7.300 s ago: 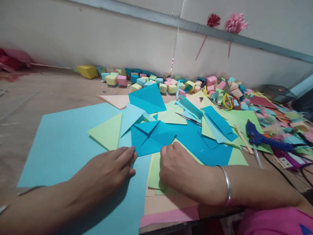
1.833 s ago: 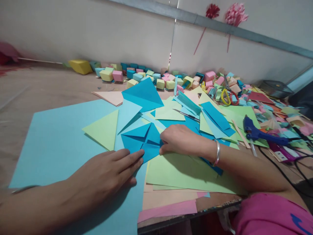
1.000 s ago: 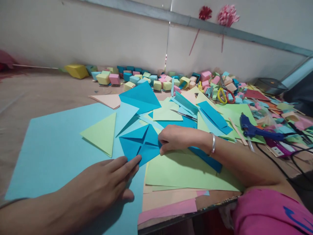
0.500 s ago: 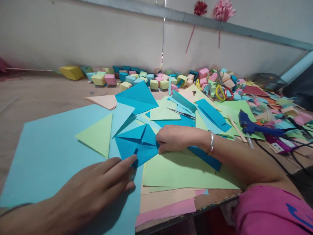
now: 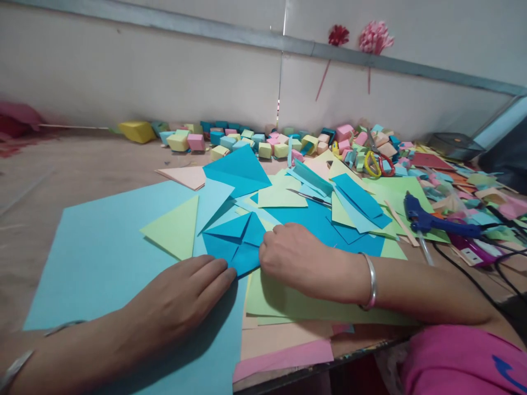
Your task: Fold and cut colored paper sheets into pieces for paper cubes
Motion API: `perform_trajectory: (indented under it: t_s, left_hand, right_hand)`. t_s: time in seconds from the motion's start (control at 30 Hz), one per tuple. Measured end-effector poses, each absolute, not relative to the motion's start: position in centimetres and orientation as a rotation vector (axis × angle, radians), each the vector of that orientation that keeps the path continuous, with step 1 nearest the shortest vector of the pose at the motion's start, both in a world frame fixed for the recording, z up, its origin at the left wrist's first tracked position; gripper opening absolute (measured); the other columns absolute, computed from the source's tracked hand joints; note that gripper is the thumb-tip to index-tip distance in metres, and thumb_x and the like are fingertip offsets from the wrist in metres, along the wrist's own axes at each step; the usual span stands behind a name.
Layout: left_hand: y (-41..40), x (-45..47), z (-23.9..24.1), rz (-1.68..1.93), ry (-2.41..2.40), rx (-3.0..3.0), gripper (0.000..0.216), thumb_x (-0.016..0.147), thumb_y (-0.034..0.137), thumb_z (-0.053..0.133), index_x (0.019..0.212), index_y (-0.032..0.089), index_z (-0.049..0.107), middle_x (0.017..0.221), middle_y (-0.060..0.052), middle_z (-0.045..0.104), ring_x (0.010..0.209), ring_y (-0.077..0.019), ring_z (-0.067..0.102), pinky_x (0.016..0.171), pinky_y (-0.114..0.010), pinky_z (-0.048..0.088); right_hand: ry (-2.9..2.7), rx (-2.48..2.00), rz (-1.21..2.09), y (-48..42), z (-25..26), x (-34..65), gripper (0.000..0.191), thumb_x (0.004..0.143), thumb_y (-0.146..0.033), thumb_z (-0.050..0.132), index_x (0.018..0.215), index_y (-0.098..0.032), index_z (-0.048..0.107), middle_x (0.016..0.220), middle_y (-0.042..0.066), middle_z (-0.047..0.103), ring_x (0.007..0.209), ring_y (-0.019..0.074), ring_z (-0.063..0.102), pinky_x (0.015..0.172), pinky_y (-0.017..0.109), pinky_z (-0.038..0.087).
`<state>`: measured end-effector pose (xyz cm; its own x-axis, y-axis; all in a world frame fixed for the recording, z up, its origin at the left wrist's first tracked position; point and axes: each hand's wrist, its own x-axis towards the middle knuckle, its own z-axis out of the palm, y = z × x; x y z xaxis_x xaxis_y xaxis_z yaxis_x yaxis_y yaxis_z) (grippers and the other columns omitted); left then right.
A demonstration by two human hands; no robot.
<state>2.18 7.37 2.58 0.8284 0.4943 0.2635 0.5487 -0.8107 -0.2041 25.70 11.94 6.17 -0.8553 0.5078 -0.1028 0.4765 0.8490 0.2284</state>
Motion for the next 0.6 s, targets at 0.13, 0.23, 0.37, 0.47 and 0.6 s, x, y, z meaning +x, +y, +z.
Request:
perform_trajectory:
  t_s: [0.13, 0.23, 0.37, 0.47, 0.6]
  left_hand:
    - [7.6, 2.2, 3.0, -0.353, -0.772, -2.644, 0.02, 0.087, 0.006, 0.042, 0.079, 0.016, 0.057, 0.065, -0.003, 0.054, 0.055, -0.0212, 0.05, 0.046, -0.034, 0.037]
    - [7.7, 2.1, 3.3, -0.411, -0.825, -2.602, 0.025, 0.088, 0.003, 0.037, 0.08, 0.016, 0.057, 0.063, -0.002, 0.055, 0.052, -0.0196, 0.05, 0.043, -0.032, 0.036]
    - [7.6, 2.1, 3.7, -0.444, -0.88, -2.575, 0.027, 0.089, 0.002, 0.034, 0.082, 0.015, 0.057, 0.064, -0.004, 0.056, 0.052, -0.0191, 0.05, 0.044, -0.031, 0.036]
    - [7.7, 2.1, 3.4, -0.356, -0.909, -2.611, 0.025, 0.085, 0.001, 0.039, 0.079, 0.016, 0.057, 0.066, -0.004, 0.056, 0.054, -0.0199, 0.048, 0.045, -0.032, 0.036]
    - [7.9, 2.0, 3.0, -0.287, -0.928, -2.675, 0.019, 0.083, 0.004, 0.047, 0.074, 0.018, 0.056, 0.069, -0.004, 0.056, 0.058, -0.0212, 0.048, 0.048, -0.033, 0.036]
  right_hand:
    - [2.9, 0.815, 0.464, 10.9, 5.4, 24.9, 0.013, 0.089, -0.005, 0.047, 0.09, -0.015, 0.055, 0.088, 0.009, 0.059, 0.074, 0.0194, 0.049, 0.059, 0.033, 0.023]
    - [2.933, 0.868, 0.5, 10.5, 5.2, 24.5, 0.018, 0.091, -0.004, 0.043, 0.101, -0.013, 0.056, 0.092, 0.011, 0.06, 0.077, 0.0208, 0.051, 0.062, 0.034, 0.027]
    - [2.981, 0.833, 0.421, 11.0, 4.6, 24.3, 0.008, 0.091, -0.01, 0.051, 0.092, -0.016, 0.057, 0.089, 0.008, 0.061, 0.076, 0.0201, 0.048, 0.063, 0.034, 0.026]
    - [3.039, 0.856, 0.455, 11.6, 4.2, 24.2, 0.012, 0.089, -0.011, 0.054, 0.079, -0.017, 0.055, 0.082, 0.005, 0.06, 0.073, 0.0188, 0.046, 0.062, 0.034, 0.023]
    - [3.083, 0.923, 0.488, 12.2, 4.1, 24.2, 0.02, 0.089, -0.008, 0.052, 0.072, -0.018, 0.053, 0.072, 0.004, 0.057, 0.07, 0.018, 0.043, 0.061, 0.034, 0.02]
